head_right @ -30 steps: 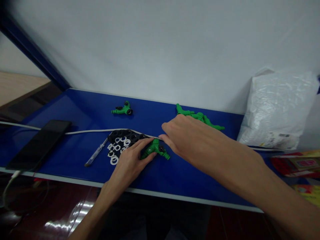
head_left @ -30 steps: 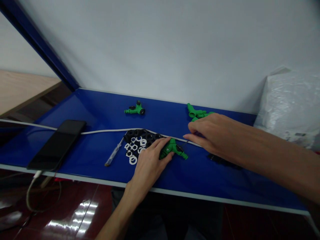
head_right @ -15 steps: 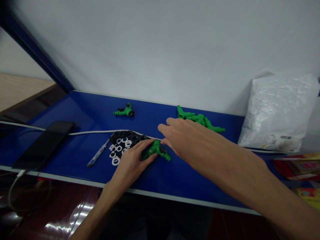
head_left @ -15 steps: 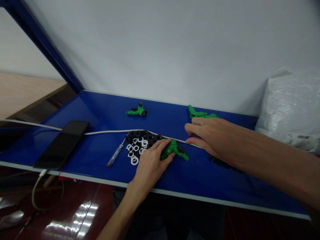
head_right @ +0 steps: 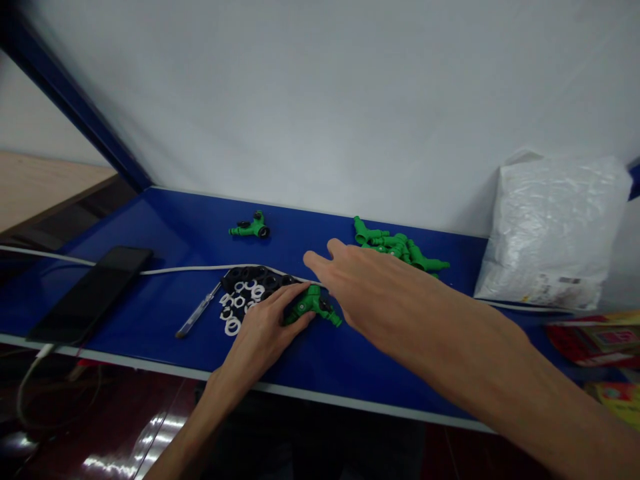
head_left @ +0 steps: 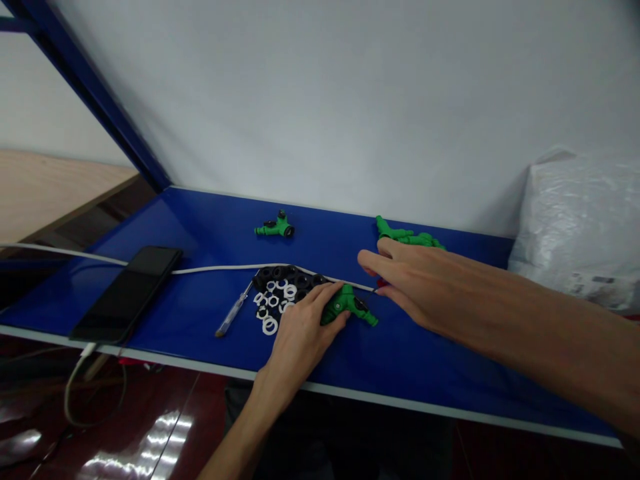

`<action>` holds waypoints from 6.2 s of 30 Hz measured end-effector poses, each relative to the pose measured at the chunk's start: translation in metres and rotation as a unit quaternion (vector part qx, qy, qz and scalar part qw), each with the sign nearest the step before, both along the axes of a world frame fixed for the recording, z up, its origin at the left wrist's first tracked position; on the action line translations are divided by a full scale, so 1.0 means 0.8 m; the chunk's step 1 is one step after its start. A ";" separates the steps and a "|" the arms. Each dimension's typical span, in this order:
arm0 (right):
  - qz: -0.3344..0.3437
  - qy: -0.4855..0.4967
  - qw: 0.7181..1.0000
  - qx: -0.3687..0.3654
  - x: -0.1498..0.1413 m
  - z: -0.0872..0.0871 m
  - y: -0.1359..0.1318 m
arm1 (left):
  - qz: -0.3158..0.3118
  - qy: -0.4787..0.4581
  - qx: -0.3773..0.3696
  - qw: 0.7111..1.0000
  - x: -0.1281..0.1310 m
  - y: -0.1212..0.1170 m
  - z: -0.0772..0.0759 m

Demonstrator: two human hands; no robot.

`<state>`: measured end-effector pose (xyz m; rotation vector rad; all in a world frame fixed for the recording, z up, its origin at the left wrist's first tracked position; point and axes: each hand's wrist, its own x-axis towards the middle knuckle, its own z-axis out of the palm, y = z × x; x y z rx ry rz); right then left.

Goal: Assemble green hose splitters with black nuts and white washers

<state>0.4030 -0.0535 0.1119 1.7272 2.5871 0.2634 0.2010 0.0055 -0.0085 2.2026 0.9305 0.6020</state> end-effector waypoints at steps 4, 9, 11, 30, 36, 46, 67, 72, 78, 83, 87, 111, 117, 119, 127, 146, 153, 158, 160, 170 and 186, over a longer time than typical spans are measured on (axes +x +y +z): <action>-0.010 0.011 1.000 -0.027 0.000 -0.002 0.001 | 0.000 0.000 -0.003 1.000 0.001 0.000 0.001; 0.014 -0.025 1.000 -0.001 -0.012 -0.004 0.002 | -0.005 -0.010 -0.005 1.000 -0.001 0.001 0.001; 0.026 -0.043 0.999 0.013 -0.017 -0.005 -0.001 | -0.007 -0.018 -0.003 1.000 -0.001 0.001 0.001; 0.013 -0.001 1.000 0.026 -0.022 -0.005 -0.024 | -0.002 -0.006 -0.007 1.000 0.000 0.001 0.001; -0.027 -0.016 0.998 0.046 -0.028 -0.006 -0.017 | -0.002 -0.009 -0.023 1.000 0.002 0.001 0.004; -0.006 -0.015 0.999 0.048 -0.017 -0.014 -0.024 | 0.000 -0.010 -0.016 1.000 0.001 0.001 0.001; 0.008 0.007 0.999 0.047 -0.011 -0.024 -0.024 | -0.005 -0.009 -0.018 1.000 0.001 0.002 0.002; 0.026 0.012 0.999 0.045 -0.010 -0.029 -0.016 | -0.003 -0.012 -0.014 1.000 0.001 0.002 0.000; 0.047 0.007 0.996 0.077 -0.018 -0.019 -0.037 | -0.004 -0.012 -0.013 1.000 0.001 0.003 -0.002; 0.044 0.027 0.994 0.092 -0.009 -0.027 -0.040 | -0.006 -0.011 -0.013 1.000 0.000 0.002 -0.002; 0.049 0.036 0.996 0.066 0.008 -0.039 -0.021 | -0.008 -0.010 -0.014 1.000 -0.001 0.001 0.000; -0.263 0.268 0.915 0.148 0.016 -0.142 -0.146 | 0.000 -0.001 -0.010 1.000 0.000 -0.001 0.005; -0.309 0.190 0.907 0.212 0.006 -0.175 -0.166 | 0.000 0.022 0.016 1.000 0.000 0.002 0.001; -0.327 0.151 0.907 0.220 0.011 -0.175 -0.167 | -0.001 0.024 0.026 0.999 0.000 0.003 0.000; -0.341 0.136 0.899 0.240 0.023 -0.186 -0.177 | 0.005 0.026 0.041 0.999 0.001 0.003 -0.001; -0.334 0.104 0.908 0.232 0.048 -0.181 -0.148 | 0.010 0.030 0.032 0.999 0.001 0.004 -0.003; -0.311 0.121 0.916 0.222 0.058 -0.182 -0.141 | 0.002 0.020 0.031 0.999 0.002 0.006 -0.005; -0.303 0.132 0.918 0.220 0.057 -0.181 -0.136 | 0.001 0.020 0.030 0.999 0.000 0.005 -0.006; -0.301 0.141 0.916 0.224 0.057 -0.180 -0.135 | 0.001 0.022 0.027 0.999 0.000 0.004 -0.006; -0.315 0.192 0.887 0.277 0.057 -0.174 -0.135 | 0.002 0.016 0.015 1.000 0.002 0.002 0.001; -0.280 0.190 0.919 0.202 0.055 -0.162 -0.136 | -0.002 0.008 0.000 1.000 0.002 0.002 0.004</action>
